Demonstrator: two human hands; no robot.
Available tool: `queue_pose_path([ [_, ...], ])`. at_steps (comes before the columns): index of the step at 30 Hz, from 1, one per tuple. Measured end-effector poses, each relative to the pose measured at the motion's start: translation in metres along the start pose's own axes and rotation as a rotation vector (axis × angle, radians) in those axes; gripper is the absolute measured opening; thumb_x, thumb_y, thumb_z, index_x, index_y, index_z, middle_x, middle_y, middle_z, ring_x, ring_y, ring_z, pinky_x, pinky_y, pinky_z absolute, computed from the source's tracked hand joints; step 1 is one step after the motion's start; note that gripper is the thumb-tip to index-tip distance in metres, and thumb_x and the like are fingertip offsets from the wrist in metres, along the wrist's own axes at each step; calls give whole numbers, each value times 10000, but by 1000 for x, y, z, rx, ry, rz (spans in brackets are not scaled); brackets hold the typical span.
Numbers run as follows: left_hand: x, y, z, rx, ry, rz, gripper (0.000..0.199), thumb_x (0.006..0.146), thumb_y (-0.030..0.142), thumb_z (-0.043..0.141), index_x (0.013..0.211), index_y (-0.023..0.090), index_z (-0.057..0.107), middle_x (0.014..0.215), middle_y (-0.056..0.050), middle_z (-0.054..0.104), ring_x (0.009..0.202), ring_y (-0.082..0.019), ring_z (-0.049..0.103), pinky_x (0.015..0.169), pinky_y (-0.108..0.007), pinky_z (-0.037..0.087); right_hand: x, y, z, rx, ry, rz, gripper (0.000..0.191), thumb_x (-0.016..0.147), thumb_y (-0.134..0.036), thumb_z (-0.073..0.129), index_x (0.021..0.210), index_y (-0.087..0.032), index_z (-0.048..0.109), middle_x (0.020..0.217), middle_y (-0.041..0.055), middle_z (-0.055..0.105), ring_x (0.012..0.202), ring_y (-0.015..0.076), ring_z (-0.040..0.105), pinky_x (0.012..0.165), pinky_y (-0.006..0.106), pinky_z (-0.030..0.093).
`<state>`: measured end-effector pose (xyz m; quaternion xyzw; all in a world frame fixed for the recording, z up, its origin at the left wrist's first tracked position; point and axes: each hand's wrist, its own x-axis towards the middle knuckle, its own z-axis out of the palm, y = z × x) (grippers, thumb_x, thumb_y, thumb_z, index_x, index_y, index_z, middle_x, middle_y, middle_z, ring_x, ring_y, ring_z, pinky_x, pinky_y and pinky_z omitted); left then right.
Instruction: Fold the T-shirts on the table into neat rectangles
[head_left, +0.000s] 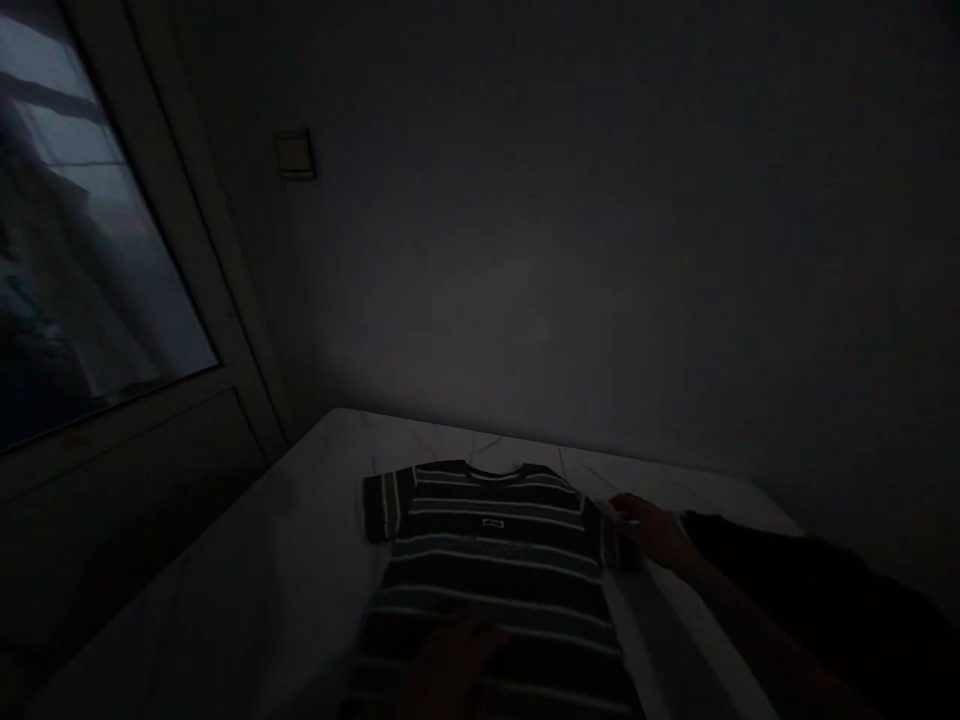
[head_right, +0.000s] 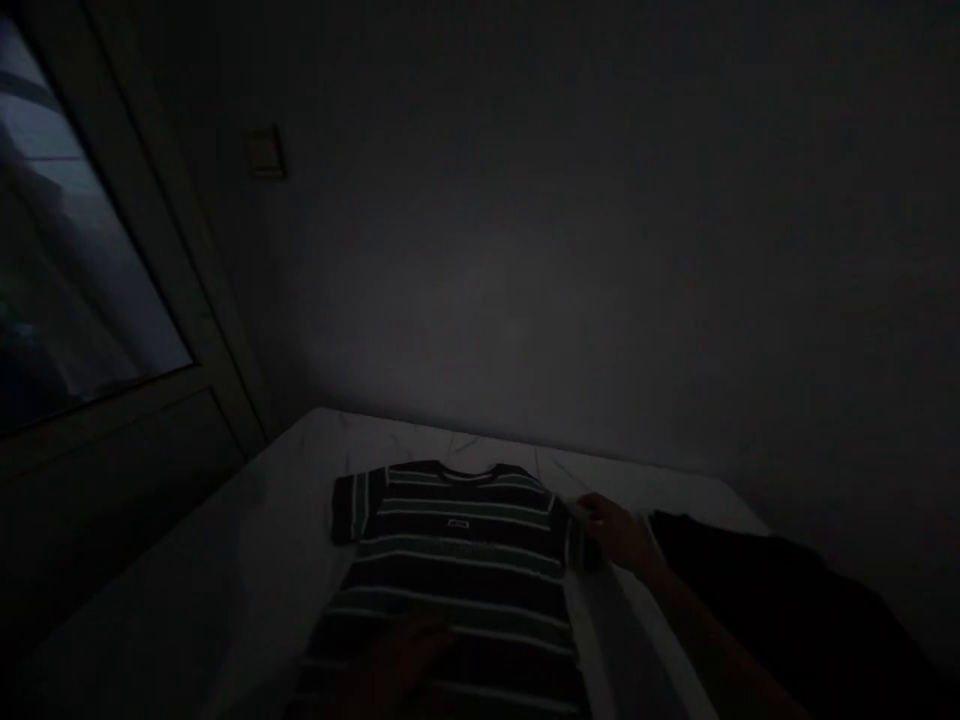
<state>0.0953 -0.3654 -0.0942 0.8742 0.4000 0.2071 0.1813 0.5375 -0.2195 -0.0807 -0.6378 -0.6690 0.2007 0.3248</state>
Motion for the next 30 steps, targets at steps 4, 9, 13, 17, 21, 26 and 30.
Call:
queue_pose_path([
  [4, 60, -43, -18, 164, 39, 6, 418, 1016, 282, 442, 1421, 280, 545, 1462, -70, 585, 1359, -230, 530, 1137, -441, 469, -28, 25, -10, -181, 101, 64, 390, 794, -293, 524, 1131, -203, 696, 1164, 121, 740, 1104, 278, 682, 991, 412, 509],
  [9, 170, -69, -17, 425, 30, -66, 450, 1018, 320, 431, 1429, 184, 552, 1539, -144, 499, 1450, -329, 421, 1160, -584, 385, -3, -11, 11, -413, 104, 74, 431, 969, -272, 435, 1335, -130, 610, 1337, 170, 653, 1252, 277, 587, 1063, 398, 437],
  [13, 209, -76, -1, 501, -92, -70, 521, 1037, 441, 391, 1510, 235, 467, 1618, -136, 377, 1507, -362, 305, 1173, -649, 297, 24, -26, 29, -578, 48, 187, 359, 990, -308, 488, 1250, -125, 655, 1285, 186, 660, 1221, 310, 580, 986, 394, 450],
  [17, 227, -107, -5, 531, -106, -88, 568, 1041, 496, 343, 1551, 252, 397, 1636, -141, 338, 1520, -358, 271, 1175, -685, 233, 60, -29, 39, -586, 43, 165, 265, 986, -281, 506, 1112, -149, 698, 1162, 151, 699, 1130, 274, 611, 942, 360, 447],
  [21, 252, -135, -22, 516, -150, -136, 560, 1037, 490, 352, 1555, 278, 384, 1646, -127, 326, 1524, -340, 270, 1165, -683, 248, 97, -41, 46, -588, 58, 147, 262, 986, -242, 491, 1143, -153, 680, 1167, 153, 701, 1120, 267, 618, 937, 359, 441],
  [26, 275, -144, -21, 576, -36, -85, 537, 1035, 453, 372, 1526, 248, 444, 1606, -146, 403, 1489, -352, 342, 1185, -647, 226, 108, -48, 71, -558, 25, -15, 371, 1003, -209, 418, 1306, -196, 632, 1356, 120, 646, 1248, 234, 569, 1068, 353, 385],
  [30, 284, -152, -17, 603, -41, -102, 544, 1032, 456, 373, 1525, 238, 445, 1606, -145, 404, 1478, -362, 355, 1165, -640, 263, 104, -39, 91, -526, -34, -199, 502, 1022, -367, 412, 1471, -165, 514, 1567, 134, 456, 1456, 268, 388, 1207, 442, 250],
])
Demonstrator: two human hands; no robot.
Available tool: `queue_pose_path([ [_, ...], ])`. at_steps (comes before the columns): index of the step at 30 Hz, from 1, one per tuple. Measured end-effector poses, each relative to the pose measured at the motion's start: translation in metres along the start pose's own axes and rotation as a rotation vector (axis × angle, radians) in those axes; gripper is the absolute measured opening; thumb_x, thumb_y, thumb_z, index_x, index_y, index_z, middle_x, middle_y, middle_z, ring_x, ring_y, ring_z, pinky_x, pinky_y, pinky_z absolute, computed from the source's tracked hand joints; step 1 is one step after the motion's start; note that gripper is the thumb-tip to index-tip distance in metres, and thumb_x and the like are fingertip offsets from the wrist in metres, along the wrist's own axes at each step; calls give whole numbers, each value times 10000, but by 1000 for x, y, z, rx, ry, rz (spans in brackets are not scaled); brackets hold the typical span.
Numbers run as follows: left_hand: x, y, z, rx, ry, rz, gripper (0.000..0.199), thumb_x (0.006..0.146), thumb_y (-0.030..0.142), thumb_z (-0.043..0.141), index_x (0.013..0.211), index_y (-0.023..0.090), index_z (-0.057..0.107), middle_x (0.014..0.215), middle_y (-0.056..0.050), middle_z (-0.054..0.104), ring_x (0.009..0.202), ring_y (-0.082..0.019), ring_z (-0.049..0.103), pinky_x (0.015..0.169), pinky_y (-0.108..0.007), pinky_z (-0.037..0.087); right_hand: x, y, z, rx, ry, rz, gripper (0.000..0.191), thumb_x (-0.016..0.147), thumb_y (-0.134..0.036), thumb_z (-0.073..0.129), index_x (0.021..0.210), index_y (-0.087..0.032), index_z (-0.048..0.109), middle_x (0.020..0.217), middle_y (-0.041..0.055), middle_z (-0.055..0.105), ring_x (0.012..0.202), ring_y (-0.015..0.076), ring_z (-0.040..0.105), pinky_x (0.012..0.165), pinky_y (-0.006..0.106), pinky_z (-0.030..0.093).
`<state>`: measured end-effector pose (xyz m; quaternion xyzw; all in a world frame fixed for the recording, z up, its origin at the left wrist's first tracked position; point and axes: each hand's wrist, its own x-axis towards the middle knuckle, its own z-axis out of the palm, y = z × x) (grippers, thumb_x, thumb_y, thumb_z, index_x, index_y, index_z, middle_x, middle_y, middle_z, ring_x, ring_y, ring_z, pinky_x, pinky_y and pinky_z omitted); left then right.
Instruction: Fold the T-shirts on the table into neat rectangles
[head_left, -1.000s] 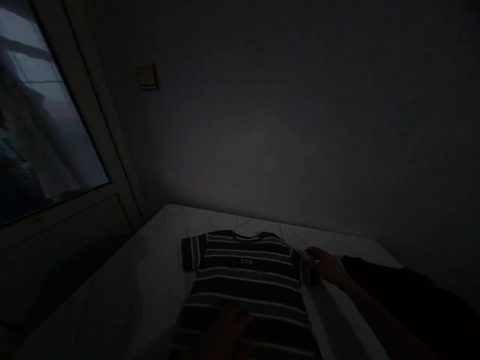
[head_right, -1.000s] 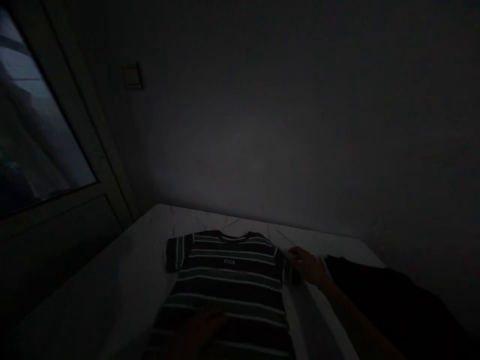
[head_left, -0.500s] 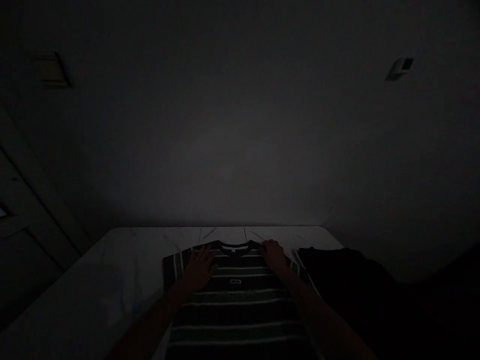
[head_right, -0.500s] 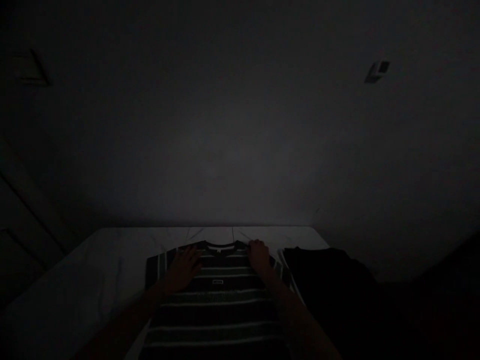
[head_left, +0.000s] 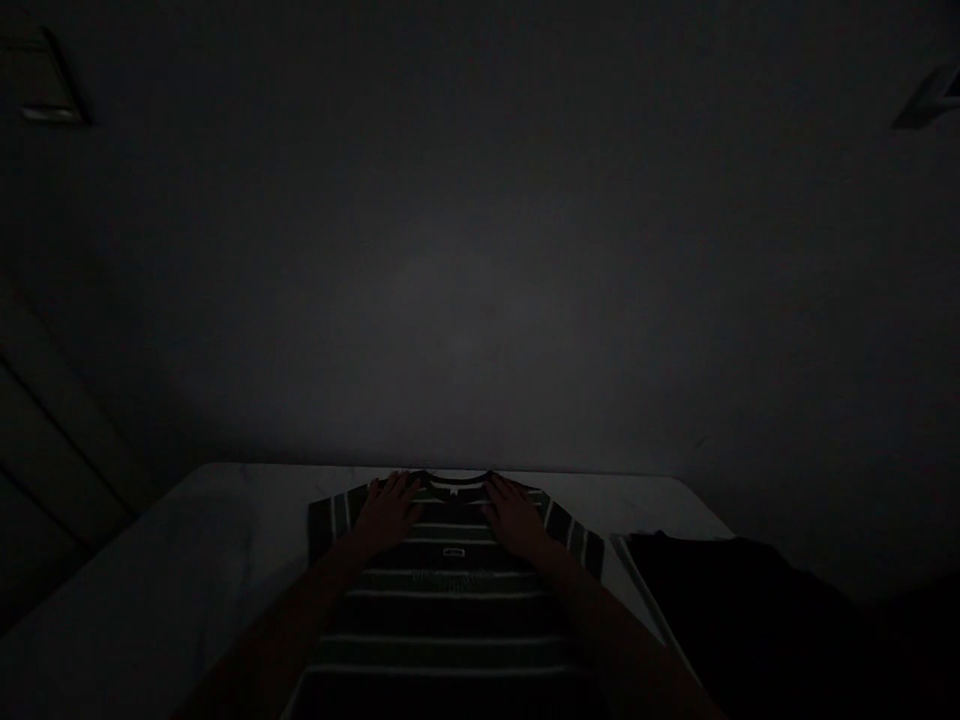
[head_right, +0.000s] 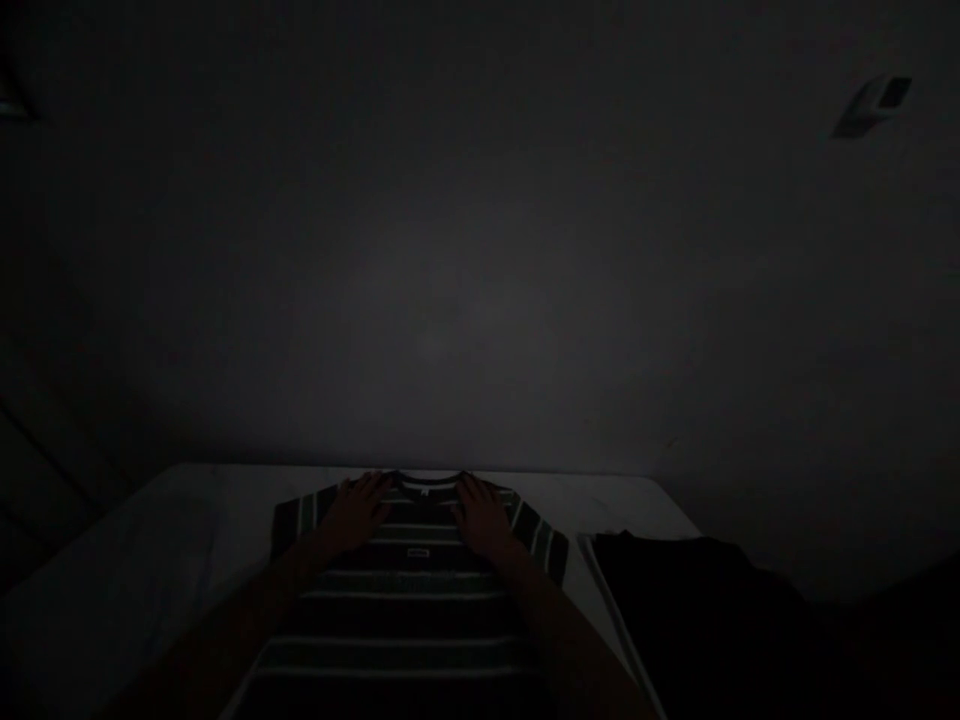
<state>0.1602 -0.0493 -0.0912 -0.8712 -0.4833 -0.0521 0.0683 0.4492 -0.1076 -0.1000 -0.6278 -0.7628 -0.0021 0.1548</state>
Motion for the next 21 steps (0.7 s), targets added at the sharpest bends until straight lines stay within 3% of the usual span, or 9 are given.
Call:
queue_pose_path([
  [7, 10, -12, 10, -40, 18, -3, 559, 1030, 484, 358, 1532, 250, 433, 1605, -130, 411, 1480, -362, 351, 1167, -621, 255, 10, 9, 4, -16, -115, -2, 654, 1035, -527, 325, 1574, -157, 357, 1636, 132, 322, 1522, 282, 270, 1237, 481, 187],
  [13, 10, -3, -13, -21, -40, -38, 547, 1031, 425, 377, 1536, 219, 427, 1612, -155, 388, 1489, -362, 341, 1162, -640, 271, 14, -3, -17, -13, -136, 43, 659, 1033, -496, 349, 1583, -134, 328, 1642, 149, 296, 1522, 293, 269, 1230, 483, 219],
  [16, -21, 6, -19, -3, 75, 30, 532, 1046, 386, 329, 1542, 214, 417, 1615, -152, 381, 1490, -334, 349, 1175, -619, 282, -12, -18, -34, 2, -105, 69, 658, 1041, -498, 321, 1591, -137, 308, 1646, 148, 286, 1531, 305, 239, 1223, 513, 229],
  [21, -129, 27, -1, 3, 153, 182, 569, 1022, 498, 393, 1559, 310, 379, 1611, -97, 403, 1460, -312, 407, 1181, -560, 312, -112, -41, -38, 27, -145, 3, 672, 1031, -555, 320, 1585, -175, 335, 1648, 135, 275, 1540, 308, 212, 1236, 551, 156],
])
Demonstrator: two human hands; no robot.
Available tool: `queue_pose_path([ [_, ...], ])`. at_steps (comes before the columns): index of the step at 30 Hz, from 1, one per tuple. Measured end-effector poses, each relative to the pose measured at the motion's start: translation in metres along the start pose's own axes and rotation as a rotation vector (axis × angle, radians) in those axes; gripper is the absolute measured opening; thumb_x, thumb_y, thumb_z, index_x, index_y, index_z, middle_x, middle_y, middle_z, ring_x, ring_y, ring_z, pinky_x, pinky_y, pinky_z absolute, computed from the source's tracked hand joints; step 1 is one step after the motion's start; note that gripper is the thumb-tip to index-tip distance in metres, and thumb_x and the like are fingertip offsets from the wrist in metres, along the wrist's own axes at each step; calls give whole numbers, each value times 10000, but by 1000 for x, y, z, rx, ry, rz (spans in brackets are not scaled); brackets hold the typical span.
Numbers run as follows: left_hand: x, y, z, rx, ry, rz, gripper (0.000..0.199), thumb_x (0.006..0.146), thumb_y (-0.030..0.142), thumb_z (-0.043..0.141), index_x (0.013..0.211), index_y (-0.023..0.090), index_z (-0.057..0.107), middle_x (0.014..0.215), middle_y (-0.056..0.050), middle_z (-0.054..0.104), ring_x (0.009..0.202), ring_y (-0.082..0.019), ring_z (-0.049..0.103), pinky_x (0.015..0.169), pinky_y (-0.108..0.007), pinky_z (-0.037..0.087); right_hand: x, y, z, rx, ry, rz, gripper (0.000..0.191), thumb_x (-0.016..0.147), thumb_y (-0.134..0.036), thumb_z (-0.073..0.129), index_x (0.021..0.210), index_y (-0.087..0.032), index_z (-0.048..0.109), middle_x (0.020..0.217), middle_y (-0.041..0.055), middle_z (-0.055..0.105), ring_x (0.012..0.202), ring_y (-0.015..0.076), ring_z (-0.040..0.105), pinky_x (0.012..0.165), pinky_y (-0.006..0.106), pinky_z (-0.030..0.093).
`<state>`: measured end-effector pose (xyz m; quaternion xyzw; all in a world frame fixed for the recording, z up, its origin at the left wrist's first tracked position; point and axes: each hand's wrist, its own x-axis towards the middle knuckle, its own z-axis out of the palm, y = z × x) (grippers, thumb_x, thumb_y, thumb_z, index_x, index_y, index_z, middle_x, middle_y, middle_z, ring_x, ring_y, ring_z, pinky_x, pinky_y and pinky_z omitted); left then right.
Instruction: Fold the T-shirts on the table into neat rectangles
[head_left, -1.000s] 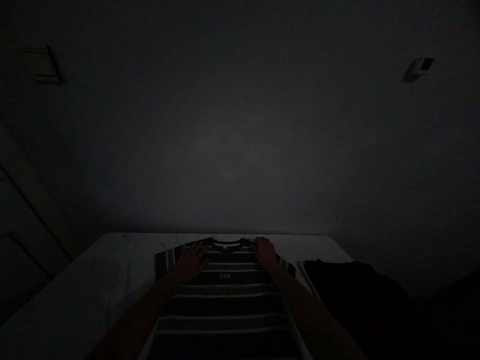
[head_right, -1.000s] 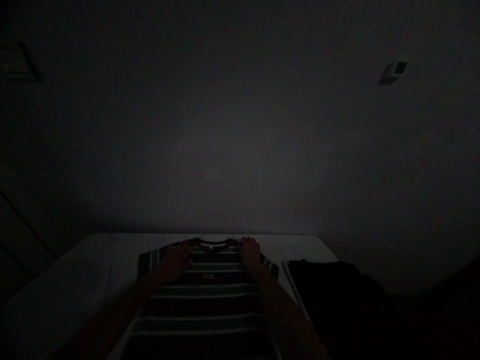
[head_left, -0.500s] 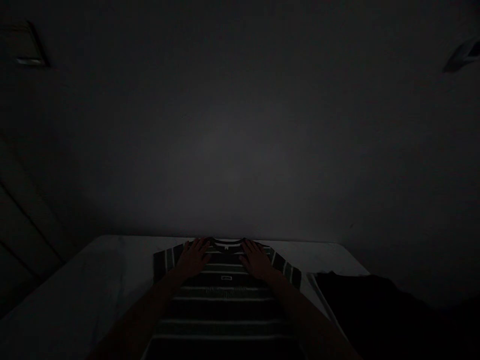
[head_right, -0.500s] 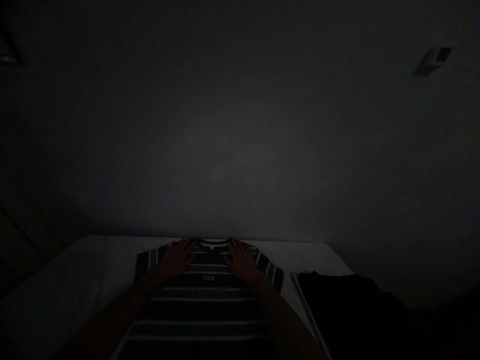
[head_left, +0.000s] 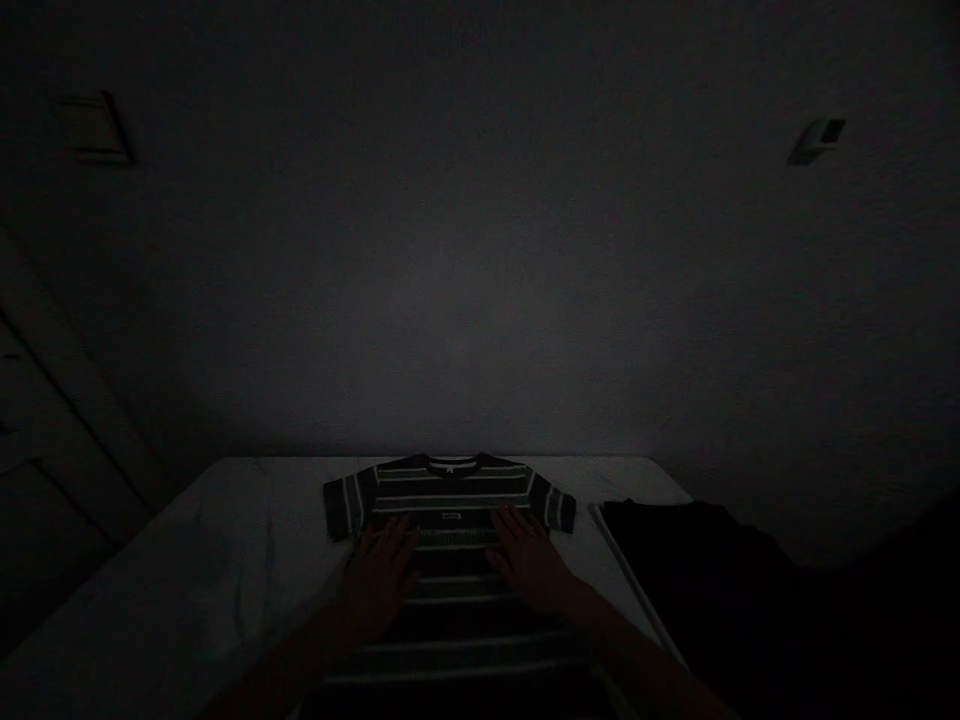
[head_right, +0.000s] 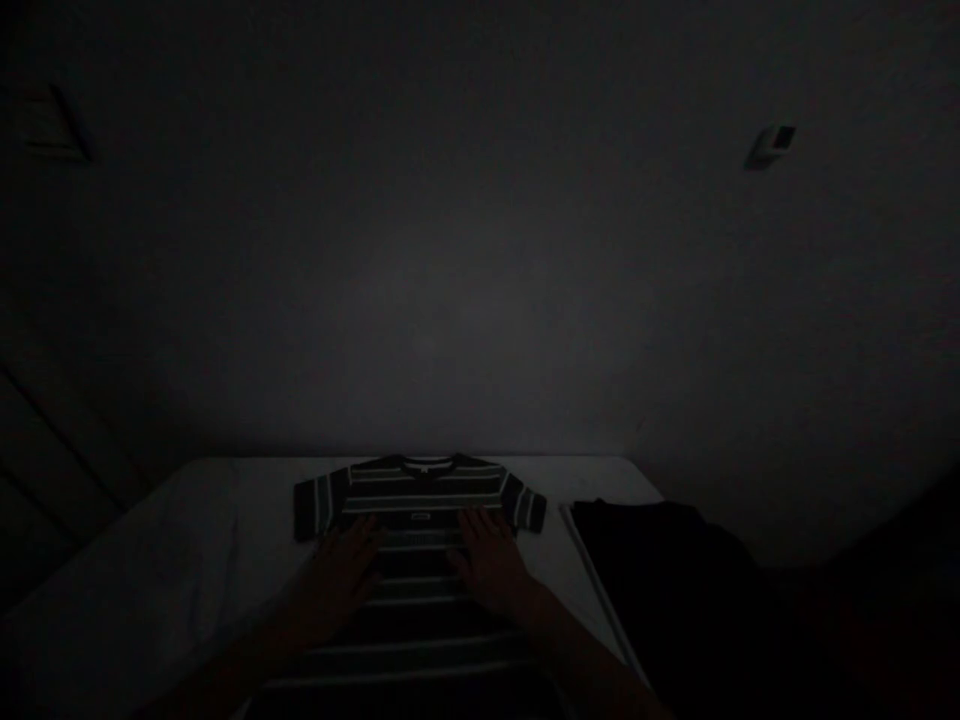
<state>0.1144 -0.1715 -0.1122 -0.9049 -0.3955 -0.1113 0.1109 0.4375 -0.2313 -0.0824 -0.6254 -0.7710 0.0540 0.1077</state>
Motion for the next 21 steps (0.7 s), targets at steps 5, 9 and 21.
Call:
queue_pose_path([
  [5, -45, 31, -18, -10, -79, -66, 585, 1018, 523, 380, 1542, 267, 422, 1590, -123, 429, 1458, -336, 406, 1163, -569, 334, -51, -15, 2, 37, -58, 38, 682, 1024, -529, 356, 1587, -146, 316, 1653, 142, 264, 1535, 321, 218, 1235, 570, 113],
  [9, -56, 43, -29, -3, -79, -56, 576, 1026, 509, 348, 1553, 280, 400, 1622, -123, 372, 1483, -340, 362, 1159, -615, 309, -72, -22, -8, 20, -8, 77, 700, 1023, -551, 356, 1580, -129, 333, 1650, 158, 267, 1543, 320, 192, 1241, 547, 95],
  [21, 23, 100, -72, -202, -186, 54, 503, 1012, 433, 437, 1433, 182, 546, 1453, -140, 592, 1327, -279, 557, 1106, -443, 435, -207, -27, 14, 43, 89, 533, 577, 934, -338, 494, 1498, -215, 493, 1386, 161, 624, 1258, 341, 578, 998, 447, 479],
])
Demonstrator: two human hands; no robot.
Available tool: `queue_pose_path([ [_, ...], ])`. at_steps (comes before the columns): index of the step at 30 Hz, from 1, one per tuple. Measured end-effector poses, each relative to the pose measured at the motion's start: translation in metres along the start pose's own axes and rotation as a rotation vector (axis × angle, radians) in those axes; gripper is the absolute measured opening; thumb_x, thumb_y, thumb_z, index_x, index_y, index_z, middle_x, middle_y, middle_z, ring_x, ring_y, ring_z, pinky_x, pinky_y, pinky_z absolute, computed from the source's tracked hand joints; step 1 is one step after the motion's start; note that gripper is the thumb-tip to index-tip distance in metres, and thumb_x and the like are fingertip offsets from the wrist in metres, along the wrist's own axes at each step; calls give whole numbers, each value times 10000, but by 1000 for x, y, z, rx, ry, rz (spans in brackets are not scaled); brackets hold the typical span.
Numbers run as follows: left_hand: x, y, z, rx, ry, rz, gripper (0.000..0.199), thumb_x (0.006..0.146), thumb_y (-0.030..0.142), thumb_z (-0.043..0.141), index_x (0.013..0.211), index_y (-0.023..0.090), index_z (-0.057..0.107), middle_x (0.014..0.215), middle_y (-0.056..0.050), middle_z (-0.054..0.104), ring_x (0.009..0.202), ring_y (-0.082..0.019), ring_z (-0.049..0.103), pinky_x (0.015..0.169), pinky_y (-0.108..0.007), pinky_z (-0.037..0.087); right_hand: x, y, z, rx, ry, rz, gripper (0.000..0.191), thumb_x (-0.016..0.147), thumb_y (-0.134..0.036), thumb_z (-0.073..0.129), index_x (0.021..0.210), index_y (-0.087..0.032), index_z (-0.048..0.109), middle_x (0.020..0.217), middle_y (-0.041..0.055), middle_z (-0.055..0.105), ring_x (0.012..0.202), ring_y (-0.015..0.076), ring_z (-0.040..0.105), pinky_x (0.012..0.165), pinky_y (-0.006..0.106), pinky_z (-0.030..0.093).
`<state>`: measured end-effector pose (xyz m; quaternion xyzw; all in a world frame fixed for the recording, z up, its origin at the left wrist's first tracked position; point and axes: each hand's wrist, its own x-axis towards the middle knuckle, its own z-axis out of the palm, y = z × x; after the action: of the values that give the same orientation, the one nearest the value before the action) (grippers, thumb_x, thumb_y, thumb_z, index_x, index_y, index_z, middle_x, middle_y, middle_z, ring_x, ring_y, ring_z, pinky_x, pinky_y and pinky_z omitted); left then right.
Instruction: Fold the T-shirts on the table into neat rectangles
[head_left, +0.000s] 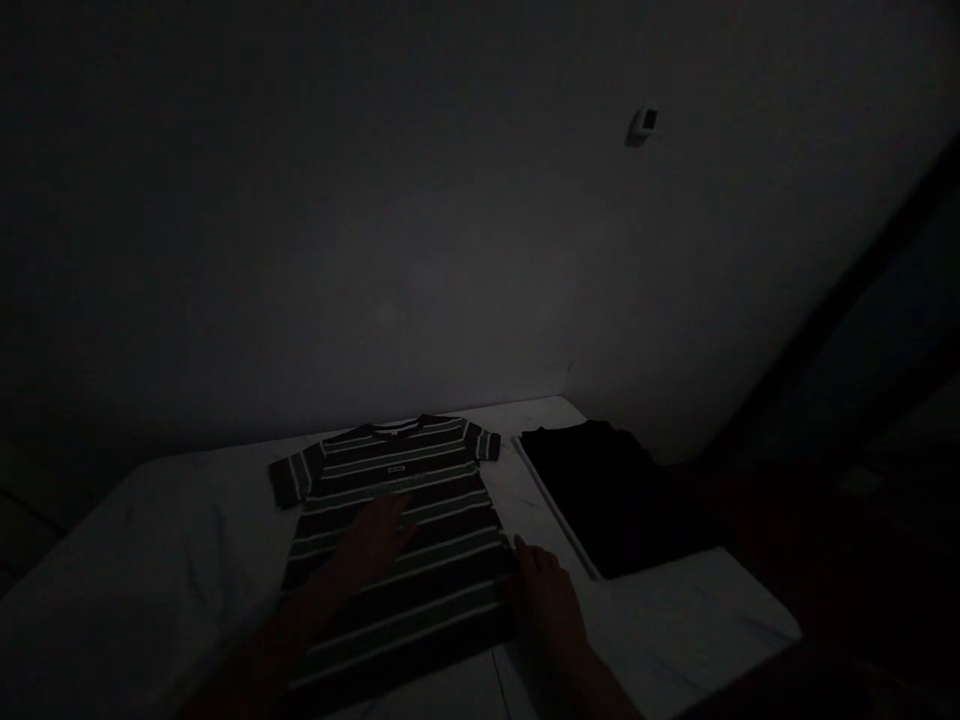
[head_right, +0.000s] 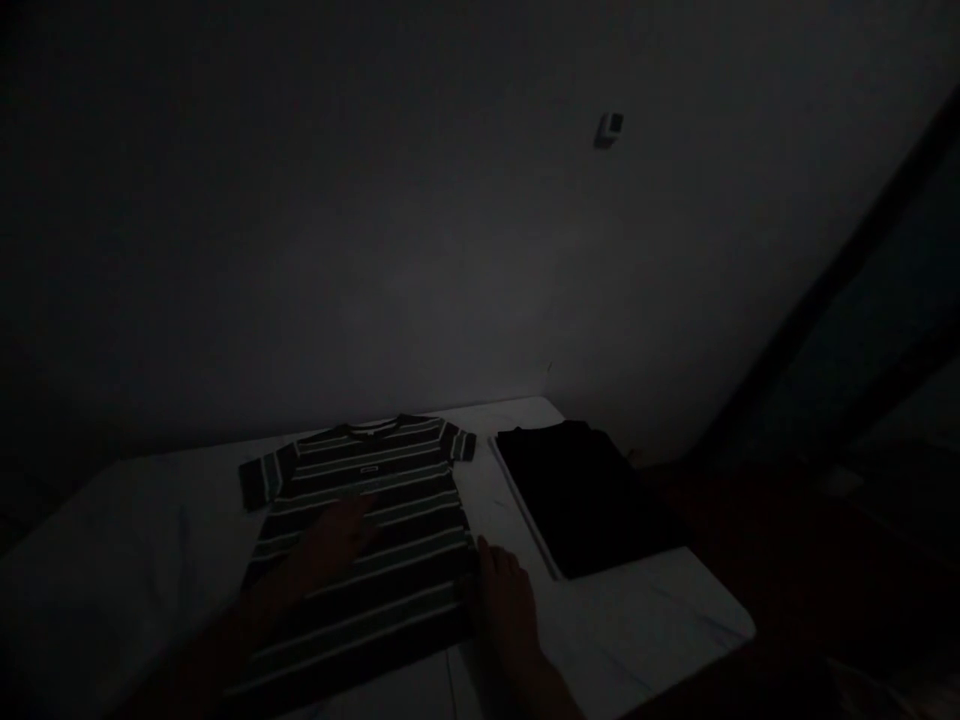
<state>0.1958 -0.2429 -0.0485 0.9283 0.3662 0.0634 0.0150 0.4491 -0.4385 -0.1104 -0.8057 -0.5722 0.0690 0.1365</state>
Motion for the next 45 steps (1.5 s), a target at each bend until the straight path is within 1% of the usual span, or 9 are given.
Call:
queue_pose_path([
  [4, 112, 58, -24, -72, -84, 9, 367, 996, 406, 490, 1213, 172, 671, 1232, -114, 723, 1151, -245, 670, 986, -343, 510, -9, 2, 0, 74, 6, 111, 500, 931, -321, 480, 1418, -253, 570, 1263, 140, 698, 1133, 308, 658, 901, 386, 521],
  [9, 207, 105, -5, -39, -153, -40, 505, 919, 551, 583, 1188, 132, 665, 1176, -172, 732, 1091, -306, 702, 892, -372, 559, -17, -7, -19, 205, -77, 181, 385, 955, -302, 425, 1272, -273, 641, 1121, 105, 761, 980, 253, 721, 792, 324, 515],
  [15, 252, 114, 26, -11, -238, -112, 383, 975, 479, 568, 1130, 150, 687, 1182, -148, 720, 1096, -268, 691, 923, -420, 560, -27, -14, -43, 456, -171, 255, 283, 983, -270, 417, 1172, -263, 628, 1063, 47, 770, 946, 186, 727, 736, 242, 453],
  [21, 268, 112, 38, -45, -206, -174, 328, 982, 424, 607, 1159, 152, 655, 1163, -82, 690, 1032, -216, 677, 916, -446, 567, -36, -9, -44, 486, -291, 288, 386, 1002, -257, 371, 1330, -275, 575, 972, 59, 791, 875, 218, 749, 665, 262, 444],
  [27, 268, 111, 44, -84, -184, -192, 328, 974, 415, 622, 1176, 157, 648, 1179, -81, 682, 1041, -219, 672, 923, -452, 561, -56, -1, -55, 427, -250, 220, 426, 911, -194, 495, 1295, -326, 627, 1137, 40, 748, 978, 206, 730, 773, 255, 478],
  [31, 264, 116, 38, -132, -154, -167, 332, 1017, 398, 522, 1101, 113, 670, 1101, -127, 721, 1023, -234, 691, 917, -419, 544, -65, 3, -53, 374, -191, 198, 541, 871, -71, 457, 1289, -360, 642, 1248, 39, 677, 904, 159, 730, 715, 219, 472],
  [36, 231, 123, 17, -221, -42, -80, 356, 1011, 376, 478, 1207, 114, 620, 1132, -158, 728, 1058, -244, 686, 905, -346, 519, -69, 10, -46, 233, -60, 83, 528, 852, -59, 505, 1242, -375, 668, 1236, 20, 658, 788, 124, 704, 645, 199, 452],
  [41, 142, 90, -4, -328, -13, 18, 338, 956, 367, 532, 1232, 192, 620, 1113, -84, 741, 961, -206, 706, 868, -324, 546, -64, 17, -41, 145, 31, -75, 365, 891, -121, 588, 1160, -342, 700, 1123, 7, 695, 853, 144, 677, 658, 198, 468],
  [45, 16, 25, -12, -353, 49, -10, 398, 943, 481, 506, 1224, 231, 635, 1147, -71, 734, 996, -236, 707, 913, -391, 561, -58, 23, -33, 49, 104, -266, 375, 848, -71, 659, 1105, -337, 723, 1069, 22, 719, 973, 194, 648, 704, 230, 508],
])
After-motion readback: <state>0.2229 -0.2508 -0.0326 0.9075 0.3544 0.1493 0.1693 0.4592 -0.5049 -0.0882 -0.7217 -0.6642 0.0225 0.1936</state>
